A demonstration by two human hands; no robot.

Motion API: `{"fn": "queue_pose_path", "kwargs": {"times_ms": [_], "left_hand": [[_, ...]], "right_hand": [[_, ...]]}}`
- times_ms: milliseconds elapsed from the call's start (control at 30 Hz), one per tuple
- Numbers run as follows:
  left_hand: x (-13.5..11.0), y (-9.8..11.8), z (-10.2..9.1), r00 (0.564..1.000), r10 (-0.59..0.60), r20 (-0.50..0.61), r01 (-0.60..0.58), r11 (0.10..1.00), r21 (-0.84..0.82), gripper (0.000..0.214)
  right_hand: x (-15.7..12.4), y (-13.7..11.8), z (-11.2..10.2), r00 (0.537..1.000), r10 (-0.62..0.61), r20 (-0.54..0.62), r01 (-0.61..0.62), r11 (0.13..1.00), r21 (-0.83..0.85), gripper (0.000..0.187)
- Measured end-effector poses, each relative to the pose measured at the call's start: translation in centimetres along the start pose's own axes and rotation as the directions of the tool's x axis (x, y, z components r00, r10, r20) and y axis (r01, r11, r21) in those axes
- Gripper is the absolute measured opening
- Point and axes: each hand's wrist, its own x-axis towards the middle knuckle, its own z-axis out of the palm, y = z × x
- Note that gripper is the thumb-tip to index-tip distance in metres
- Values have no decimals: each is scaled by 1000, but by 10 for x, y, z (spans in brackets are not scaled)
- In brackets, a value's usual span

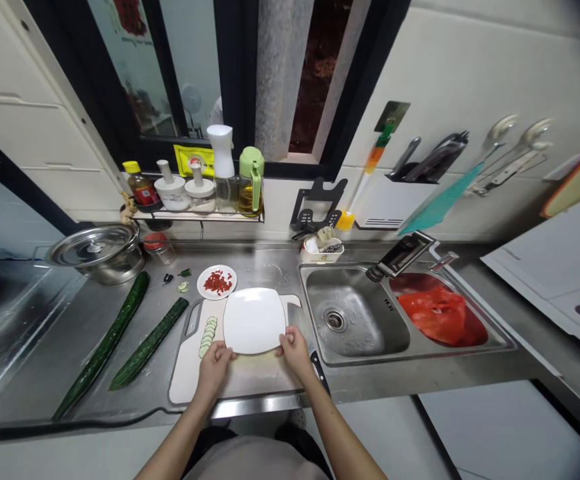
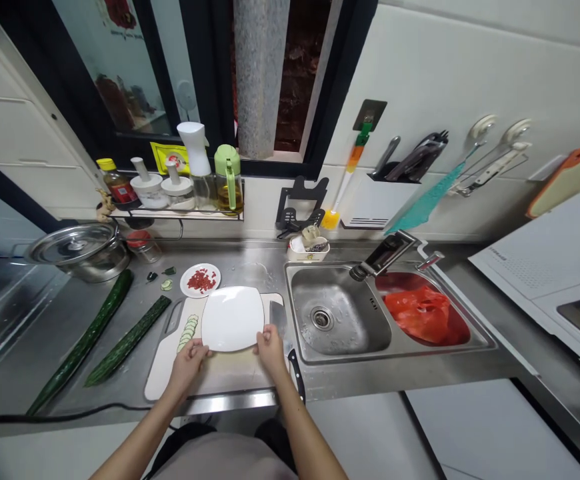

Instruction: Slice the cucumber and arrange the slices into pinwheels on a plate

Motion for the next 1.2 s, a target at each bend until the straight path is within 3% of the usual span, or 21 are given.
{"fn": "queue_pose_path", "kwargs": {"times_ms": [300,667,933,1200], "left_hand": [[-15,-22,-11,997,-74,-14,74,997,-12,41],[-12,-23,-14,998,-50,-34,51,998,23,38],[-11,-26,-15,996,-65,-53,70,992,107,38],[-8,-32,-16,994,-105,-6,106,993,48,42]], "right_hand": [[-18,30,8,994,100,54,-102,994,33,23],[-13,49,19,988,155,22,-155,988,-12,21],[-13,44,18,984,176,-5,-176,980,-92,19],[-17,30,18,977,214,-7,-213,963,-168,16]]}}
